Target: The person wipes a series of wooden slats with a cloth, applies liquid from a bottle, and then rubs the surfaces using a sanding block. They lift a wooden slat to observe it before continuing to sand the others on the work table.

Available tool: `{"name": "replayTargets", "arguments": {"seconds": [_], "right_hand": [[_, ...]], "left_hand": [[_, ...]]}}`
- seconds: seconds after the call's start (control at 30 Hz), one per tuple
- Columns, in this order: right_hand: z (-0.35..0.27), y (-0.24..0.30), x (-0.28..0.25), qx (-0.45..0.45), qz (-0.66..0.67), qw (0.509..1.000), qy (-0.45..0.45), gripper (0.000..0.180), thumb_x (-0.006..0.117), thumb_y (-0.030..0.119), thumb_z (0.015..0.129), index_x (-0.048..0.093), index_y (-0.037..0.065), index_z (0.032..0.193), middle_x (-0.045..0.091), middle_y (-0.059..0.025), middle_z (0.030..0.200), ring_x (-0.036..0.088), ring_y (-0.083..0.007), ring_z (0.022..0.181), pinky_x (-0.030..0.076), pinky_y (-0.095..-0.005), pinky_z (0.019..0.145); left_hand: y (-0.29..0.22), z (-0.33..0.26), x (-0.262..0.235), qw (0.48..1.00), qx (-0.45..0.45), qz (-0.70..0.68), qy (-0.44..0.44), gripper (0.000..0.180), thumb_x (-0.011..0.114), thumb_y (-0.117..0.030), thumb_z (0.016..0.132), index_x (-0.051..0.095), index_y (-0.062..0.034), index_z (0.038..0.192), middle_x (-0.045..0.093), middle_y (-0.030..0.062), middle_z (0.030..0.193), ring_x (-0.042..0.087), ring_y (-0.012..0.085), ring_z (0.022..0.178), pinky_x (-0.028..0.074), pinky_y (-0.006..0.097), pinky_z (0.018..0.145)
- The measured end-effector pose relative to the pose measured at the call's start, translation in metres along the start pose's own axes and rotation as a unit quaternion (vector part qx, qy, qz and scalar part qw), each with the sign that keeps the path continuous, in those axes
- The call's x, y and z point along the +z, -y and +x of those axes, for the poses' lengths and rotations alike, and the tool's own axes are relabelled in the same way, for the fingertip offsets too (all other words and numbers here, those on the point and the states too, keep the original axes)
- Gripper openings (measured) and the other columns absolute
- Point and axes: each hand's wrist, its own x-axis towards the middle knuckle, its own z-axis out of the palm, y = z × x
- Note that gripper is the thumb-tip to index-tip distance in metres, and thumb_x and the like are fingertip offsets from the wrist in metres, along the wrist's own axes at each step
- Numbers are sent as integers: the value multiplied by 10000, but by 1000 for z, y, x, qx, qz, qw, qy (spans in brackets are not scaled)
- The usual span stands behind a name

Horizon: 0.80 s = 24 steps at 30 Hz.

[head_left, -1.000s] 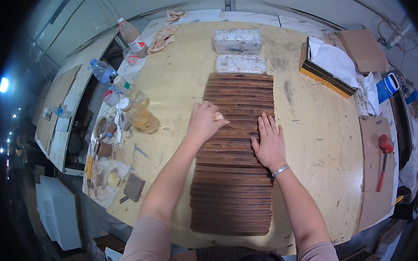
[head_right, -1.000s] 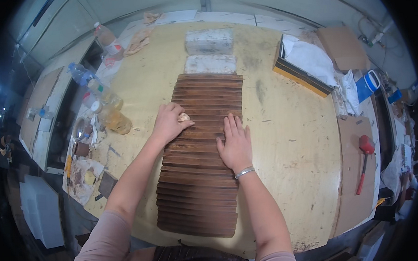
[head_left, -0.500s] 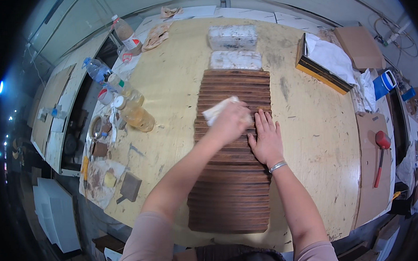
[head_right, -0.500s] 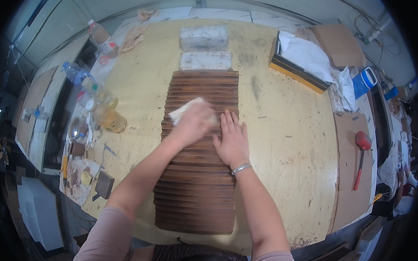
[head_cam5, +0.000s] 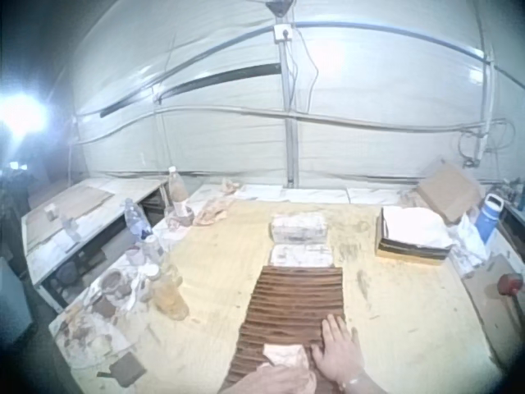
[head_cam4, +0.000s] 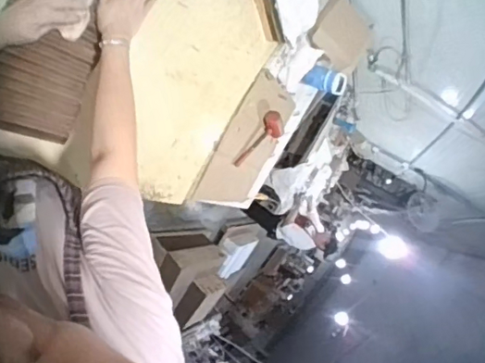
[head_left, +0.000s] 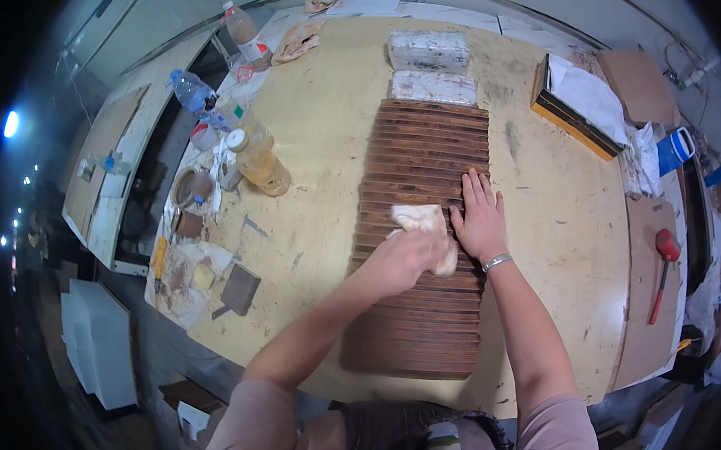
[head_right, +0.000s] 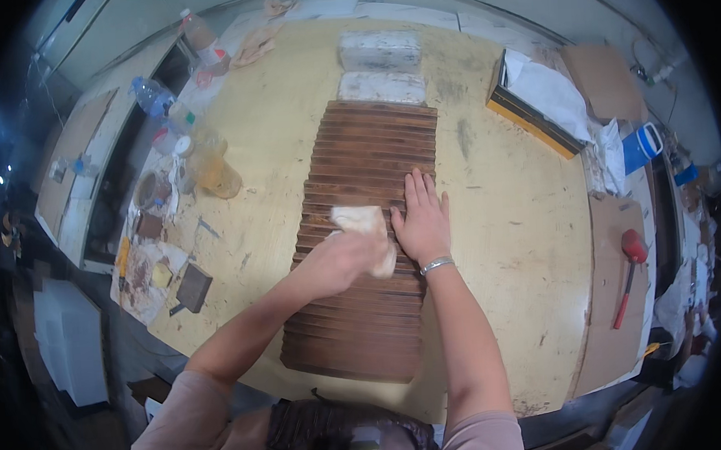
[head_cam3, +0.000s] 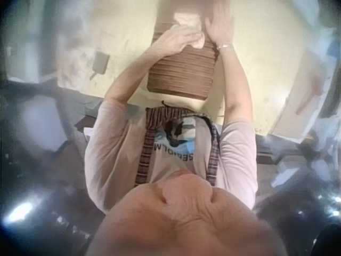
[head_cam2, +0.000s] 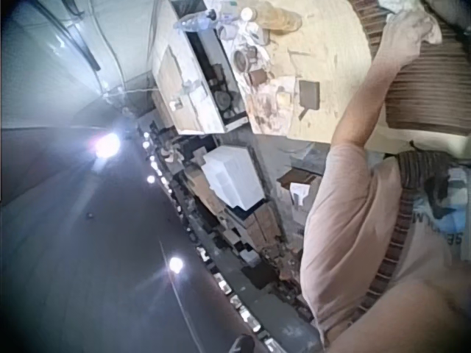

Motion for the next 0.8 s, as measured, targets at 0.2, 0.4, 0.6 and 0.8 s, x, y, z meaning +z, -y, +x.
{"name": "replayTargets", "arguments": {"seconds": [0.2, 0.4, 0.6, 0.8], "right_hand": [[-29, -2, -13, -53, 28, 997, -54, 737, 529, 413, 988, 255, 53, 1570, 196, -121, 1663, 182, -292, 1532, 161, -553, 1220], [-59, 15, 3, -48, -25, 999, 4, 732, 560, 404, 966, 289, 81, 1564, 238, -88, 1654, 198, -254, 1531, 169, -533, 1224], [-54, 13, 4, -54, -8, 998, -24, 714, 559, 395, 967, 312, 71, 1553, 264, -90, 1643, 222, -265, 1519, 174, -529, 1224], [-57, 14, 6, -56, -7, 998, -33, 713, 562, 395, 964, 314, 81, 1554, 271, -87, 1641, 229, -270, 1516, 172, -531, 1222]], "left_hand": [[8, -62, -59, 943, -229, 80, -228, 270, 563, 31, 877, 743, -69, 1053, 710, 107, 1143, 649, 298, 1031, 523, 401, 928], [-37, -4, -22, 989, -3, 43, -144, 248, 610, 29, 843, 725, -48, 1049, 701, 120, 1089, 650, 300, 1031, 526, 408, 912], [3, -81, -29, 921, -257, 70, -285, 259, 616, 53, 800, 731, -54, 1006, 706, 98, 1061, 626, 326, 1004, 521, 410, 883], [10, -128, -36, 898, -329, 190, -222, 268, 683, -72, 811, 739, -122, 1068, 655, 77, 1216, 543, 275, 1193, 392, 458, 1016]]}}
